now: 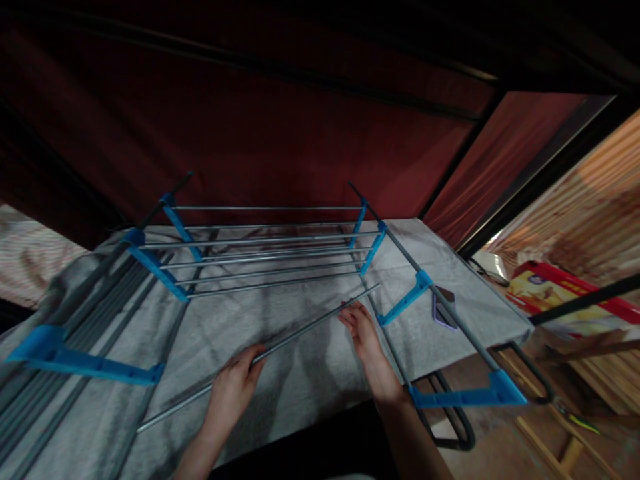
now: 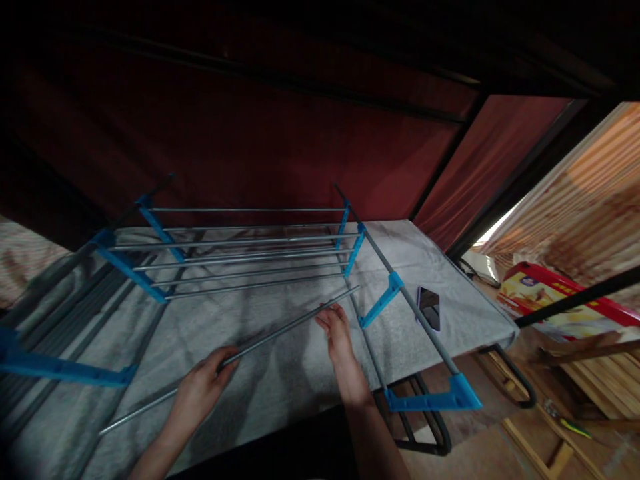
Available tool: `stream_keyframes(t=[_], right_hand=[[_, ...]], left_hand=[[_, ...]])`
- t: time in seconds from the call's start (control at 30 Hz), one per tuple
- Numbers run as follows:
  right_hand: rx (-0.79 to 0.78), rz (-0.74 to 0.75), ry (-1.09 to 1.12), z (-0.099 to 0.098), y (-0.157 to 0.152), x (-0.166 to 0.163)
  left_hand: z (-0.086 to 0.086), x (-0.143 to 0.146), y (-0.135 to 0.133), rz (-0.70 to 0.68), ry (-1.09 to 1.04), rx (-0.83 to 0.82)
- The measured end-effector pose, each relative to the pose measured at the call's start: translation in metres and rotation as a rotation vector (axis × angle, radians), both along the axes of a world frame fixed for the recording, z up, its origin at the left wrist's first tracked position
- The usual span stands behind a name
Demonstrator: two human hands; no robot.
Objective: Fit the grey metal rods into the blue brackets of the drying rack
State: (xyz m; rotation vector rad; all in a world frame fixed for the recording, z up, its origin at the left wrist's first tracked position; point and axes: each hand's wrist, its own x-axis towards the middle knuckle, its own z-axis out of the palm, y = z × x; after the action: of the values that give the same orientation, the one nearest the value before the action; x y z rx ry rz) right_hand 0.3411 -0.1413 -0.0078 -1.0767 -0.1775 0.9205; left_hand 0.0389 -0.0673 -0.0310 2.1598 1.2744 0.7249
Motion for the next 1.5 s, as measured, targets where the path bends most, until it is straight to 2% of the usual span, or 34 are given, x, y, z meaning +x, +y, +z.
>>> stream_keyframes(t=[0.23, 0.53, 0.8, 1.07, 1.5], right_hand=[[0.069, -0.031, -0.008, -0.011, 0.000, 0.010], [0.010, -0.098, 0.042, -0.037, -0.005, 0.027], [-0.015, -0.109, 0.044, -0.050, -0.006, 0.030], [-0.041, -0.105, 0.016, -0.054, -0.008, 0.028], [-0.087, -0.044, -0.061, -0.060, -0.012, 0.027]], left_hand=[[-0.014, -0.008, 0.007, -0.087, 0.019, -0.040], [-0.013, -0.016, 0.009, -0.124, 0.174, -0.139], [-0.015, -0.017, 0.008, -0.149, 0.261, -0.212], [-0.020, -0.016, 0.008, -0.167, 0.180, -0.189], [-0.016, -0.018, 0.008, -0.183, 0.223, -0.226]])
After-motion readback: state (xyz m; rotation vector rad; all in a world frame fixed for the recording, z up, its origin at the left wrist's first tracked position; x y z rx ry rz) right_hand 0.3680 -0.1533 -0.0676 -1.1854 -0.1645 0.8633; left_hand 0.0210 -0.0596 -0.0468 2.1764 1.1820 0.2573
